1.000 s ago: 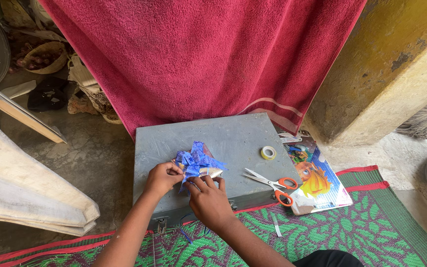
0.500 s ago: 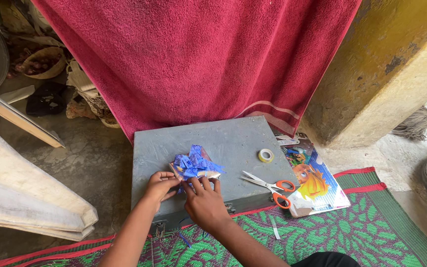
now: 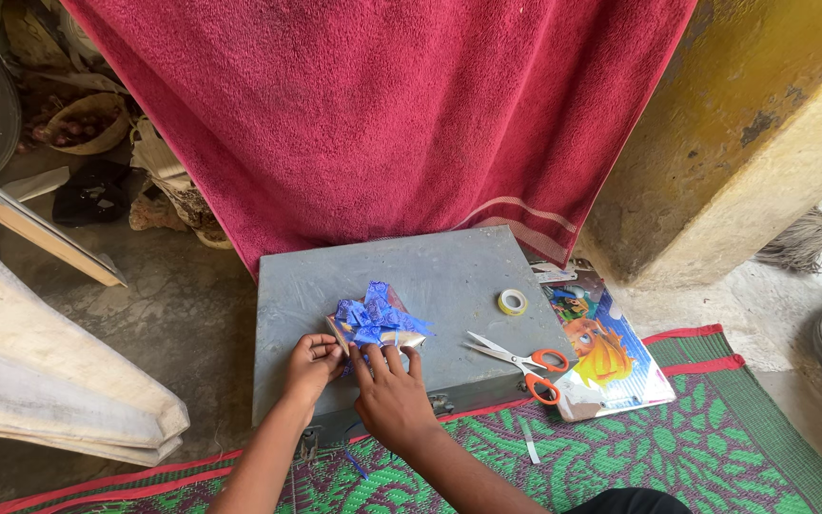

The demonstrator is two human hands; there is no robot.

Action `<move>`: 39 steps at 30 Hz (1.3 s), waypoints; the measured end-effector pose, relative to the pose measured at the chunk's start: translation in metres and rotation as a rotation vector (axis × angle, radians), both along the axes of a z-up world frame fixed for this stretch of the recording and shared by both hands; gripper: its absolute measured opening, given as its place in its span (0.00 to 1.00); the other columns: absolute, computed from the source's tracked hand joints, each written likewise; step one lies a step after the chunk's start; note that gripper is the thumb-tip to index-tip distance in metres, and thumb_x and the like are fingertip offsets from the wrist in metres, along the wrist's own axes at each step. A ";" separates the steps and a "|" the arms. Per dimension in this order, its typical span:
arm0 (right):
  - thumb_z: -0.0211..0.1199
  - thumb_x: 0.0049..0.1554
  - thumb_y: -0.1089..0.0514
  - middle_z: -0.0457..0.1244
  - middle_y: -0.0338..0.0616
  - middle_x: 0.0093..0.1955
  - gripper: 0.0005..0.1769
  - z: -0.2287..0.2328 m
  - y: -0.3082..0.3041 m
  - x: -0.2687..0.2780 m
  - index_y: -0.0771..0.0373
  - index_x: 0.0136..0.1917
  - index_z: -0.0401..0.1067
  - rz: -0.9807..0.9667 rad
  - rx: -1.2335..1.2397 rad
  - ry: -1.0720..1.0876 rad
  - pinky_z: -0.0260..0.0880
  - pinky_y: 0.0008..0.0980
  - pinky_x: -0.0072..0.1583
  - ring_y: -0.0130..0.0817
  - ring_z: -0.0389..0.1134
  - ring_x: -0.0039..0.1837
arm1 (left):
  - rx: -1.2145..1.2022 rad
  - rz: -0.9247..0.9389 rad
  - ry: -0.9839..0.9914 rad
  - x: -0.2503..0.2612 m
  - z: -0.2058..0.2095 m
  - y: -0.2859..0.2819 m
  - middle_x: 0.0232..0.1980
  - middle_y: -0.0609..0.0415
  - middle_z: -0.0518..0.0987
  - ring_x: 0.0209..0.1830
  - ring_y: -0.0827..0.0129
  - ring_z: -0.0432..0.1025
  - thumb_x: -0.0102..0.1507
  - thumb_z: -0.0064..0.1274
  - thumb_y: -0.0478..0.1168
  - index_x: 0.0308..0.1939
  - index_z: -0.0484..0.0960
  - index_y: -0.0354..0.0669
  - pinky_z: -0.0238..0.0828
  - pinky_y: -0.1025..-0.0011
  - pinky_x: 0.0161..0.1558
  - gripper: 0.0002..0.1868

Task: The person secures a blue ribbon bow on a small wrapped box using clear tape and scissors. They repeatedly cut small pieces of tape, place them over the ribbon, and trim the excess, adjusting the bow as needed.

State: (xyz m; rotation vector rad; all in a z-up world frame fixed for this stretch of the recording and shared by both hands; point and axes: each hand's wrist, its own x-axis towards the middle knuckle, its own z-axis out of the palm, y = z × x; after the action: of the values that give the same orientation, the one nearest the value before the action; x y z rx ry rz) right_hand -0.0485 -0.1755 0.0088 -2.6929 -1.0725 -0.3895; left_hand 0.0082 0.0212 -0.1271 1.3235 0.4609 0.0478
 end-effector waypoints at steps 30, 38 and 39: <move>0.61 0.52 0.62 0.55 0.53 0.72 0.29 -0.003 -0.045 0.007 0.60 0.68 0.63 -0.028 0.157 0.092 0.44 0.61 0.73 0.47 0.55 0.75 | 0.266 0.098 0.040 -0.001 0.024 -0.013 0.51 0.50 0.80 0.48 0.68 0.76 0.62 0.58 0.38 0.56 0.72 0.37 0.74 0.70 0.48 0.20; 0.55 0.60 0.60 0.57 0.54 0.74 0.29 -0.029 -0.068 0.073 0.60 0.74 0.56 -0.286 0.606 0.473 0.47 0.57 0.72 0.50 0.55 0.76 | 0.488 0.142 -0.008 -0.010 0.034 -0.034 0.49 0.44 0.84 0.45 0.65 0.79 0.64 0.52 0.37 0.55 0.75 0.30 0.75 0.69 0.48 0.17; 0.54 0.61 0.60 0.57 0.56 0.74 0.28 -0.035 -0.068 0.078 0.62 0.74 0.57 -0.243 0.659 0.493 0.50 0.53 0.73 0.51 0.56 0.76 | 0.523 0.136 -0.016 -0.011 0.035 -0.035 0.50 0.43 0.84 0.45 0.65 0.79 0.64 0.52 0.37 0.55 0.76 0.30 0.75 0.70 0.49 0.18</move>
State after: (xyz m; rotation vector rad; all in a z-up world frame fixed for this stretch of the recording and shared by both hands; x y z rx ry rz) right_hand 0.0296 -0.2436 -0.0259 -2.1454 -0.3824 -0.0762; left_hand -0.0029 -0.0138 -0.0922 1.7998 0.5457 0.3087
